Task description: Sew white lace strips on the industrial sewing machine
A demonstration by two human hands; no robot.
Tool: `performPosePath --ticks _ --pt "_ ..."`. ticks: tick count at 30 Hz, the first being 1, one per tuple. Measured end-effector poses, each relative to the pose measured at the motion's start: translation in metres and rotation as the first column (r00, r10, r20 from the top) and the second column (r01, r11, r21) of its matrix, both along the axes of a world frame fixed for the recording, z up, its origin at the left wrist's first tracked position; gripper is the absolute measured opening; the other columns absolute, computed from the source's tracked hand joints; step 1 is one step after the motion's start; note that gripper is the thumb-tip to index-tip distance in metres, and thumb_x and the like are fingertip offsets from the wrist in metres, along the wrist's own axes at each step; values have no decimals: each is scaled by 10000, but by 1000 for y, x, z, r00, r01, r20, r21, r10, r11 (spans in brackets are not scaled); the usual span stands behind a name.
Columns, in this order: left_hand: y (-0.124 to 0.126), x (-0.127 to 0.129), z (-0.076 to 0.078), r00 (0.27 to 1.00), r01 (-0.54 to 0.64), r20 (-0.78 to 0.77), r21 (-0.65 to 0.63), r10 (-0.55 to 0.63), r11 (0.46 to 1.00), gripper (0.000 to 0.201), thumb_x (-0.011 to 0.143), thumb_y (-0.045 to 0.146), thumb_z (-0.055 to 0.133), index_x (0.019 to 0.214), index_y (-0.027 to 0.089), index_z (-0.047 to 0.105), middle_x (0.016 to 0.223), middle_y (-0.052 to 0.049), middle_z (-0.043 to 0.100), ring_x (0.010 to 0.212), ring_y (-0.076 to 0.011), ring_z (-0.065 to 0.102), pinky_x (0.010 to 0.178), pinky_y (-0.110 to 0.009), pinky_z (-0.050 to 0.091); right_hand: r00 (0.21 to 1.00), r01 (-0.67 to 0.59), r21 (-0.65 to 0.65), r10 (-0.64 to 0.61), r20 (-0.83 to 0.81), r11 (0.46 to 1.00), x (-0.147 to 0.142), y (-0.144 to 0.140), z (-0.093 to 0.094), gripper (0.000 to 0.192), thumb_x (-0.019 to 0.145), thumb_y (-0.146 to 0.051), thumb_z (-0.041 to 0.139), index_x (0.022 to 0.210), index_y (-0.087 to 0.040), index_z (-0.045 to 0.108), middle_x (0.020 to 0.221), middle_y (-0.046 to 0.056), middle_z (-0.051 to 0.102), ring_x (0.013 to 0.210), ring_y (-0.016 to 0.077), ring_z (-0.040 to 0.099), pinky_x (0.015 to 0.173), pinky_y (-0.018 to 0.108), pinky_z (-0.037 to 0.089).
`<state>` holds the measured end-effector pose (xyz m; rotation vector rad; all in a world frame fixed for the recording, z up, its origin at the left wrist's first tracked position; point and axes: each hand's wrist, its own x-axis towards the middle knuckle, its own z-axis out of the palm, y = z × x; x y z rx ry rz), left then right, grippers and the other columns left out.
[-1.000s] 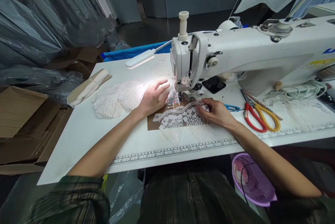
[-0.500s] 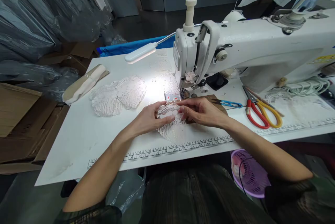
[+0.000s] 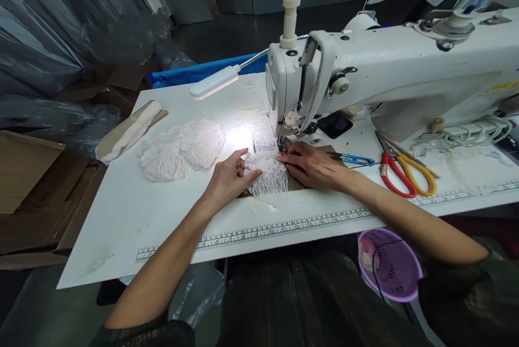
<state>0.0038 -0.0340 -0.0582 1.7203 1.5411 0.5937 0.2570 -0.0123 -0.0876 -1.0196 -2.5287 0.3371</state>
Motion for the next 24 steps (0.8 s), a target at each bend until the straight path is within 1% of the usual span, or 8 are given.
performPosePath --ticks 2,5,8,11,14,17,20,24 --pt "0 -1 3 1000 -5 17 -50 6 999 720 817 442 709 1431 155 465 649 59 450 556 -123 514 490 -253 490 995 33 -62 -38 -94 998 4 2 -3 385 996 -319 432 1311 -184 606 1062 125 586 940 224 574 851 403 519" --pt "2 -3 5 999 19 -27 -48 -20 999 680 817 447 702 1393 143 510 622 71 409 546 -117 487 488 -244 466 979 53 -105 -72 -190 993 8 0 -9 403 1009 -347 418 1352 -208 578 1037 104 577 882 193 580 835 382 525" --pt "4 -5 5 999 25 -41 -45 -27 999 679 797 447 722 1373 140 532 627 67 426 544 -113 484 479 -237 438 983 23 -35 -29 -180 999 6 -4 -12 372 1004 -349 434 1306 -230 615 1063 108 566 954 216 559 869 413 511" --pt "4 -4 5 1000 -6 21 -92 8 996 702 786 443 742 1390 167 514 636 74 408 539 -105 485 501 -248 504 992 26 28 -22 -128 999 3 -5 -13 356 1000 -333 430 1269 -223 635 1081 120 561 989 240 528 862 435 500" --pt "5 -3 5 996 -38 72 -145 49 989 714 778 433 762 1394 180 507 653 78 362 547 -96 478 520 -267 568 996 28 39 -24 -88 999 2 -3 -13 361 997 -314 424 1264 -198 639 1080 134 559 984 251 514 841 430 492" --pt "7 -3 6 993 -51 99 -180 70 982 698 769 411 779 1371 168 524 650 78 337 558 -92 465 506 -258 576 994 22 22 -20 -104 1000 3 -1 -14 350 990 -301 439 1252 -200 648 1079 131 568 988 249 522 860 431 492" --pt "9 -2 7 987 -78 120 -220 106 972 687 754 368 795 1354 156 535 638 82 316 549 -84 432 479 -236 560 984 36 -37 -42 -176 999 5 -1 -13 357 992 -287 429 1272 -215 639 1090 115 581 996 231 549 917 435 500" --pt "9 3 8 977 -123 140 -247 161 961 716 735 301 808 1369 145 515 637 87 304 533 -70 385 467 -220 549 973 39 -94 -59 -225 995 9 -5 -11 387 975 -215 402 1270 -178 649 1096 118 593 964 207 583 929 412 513"
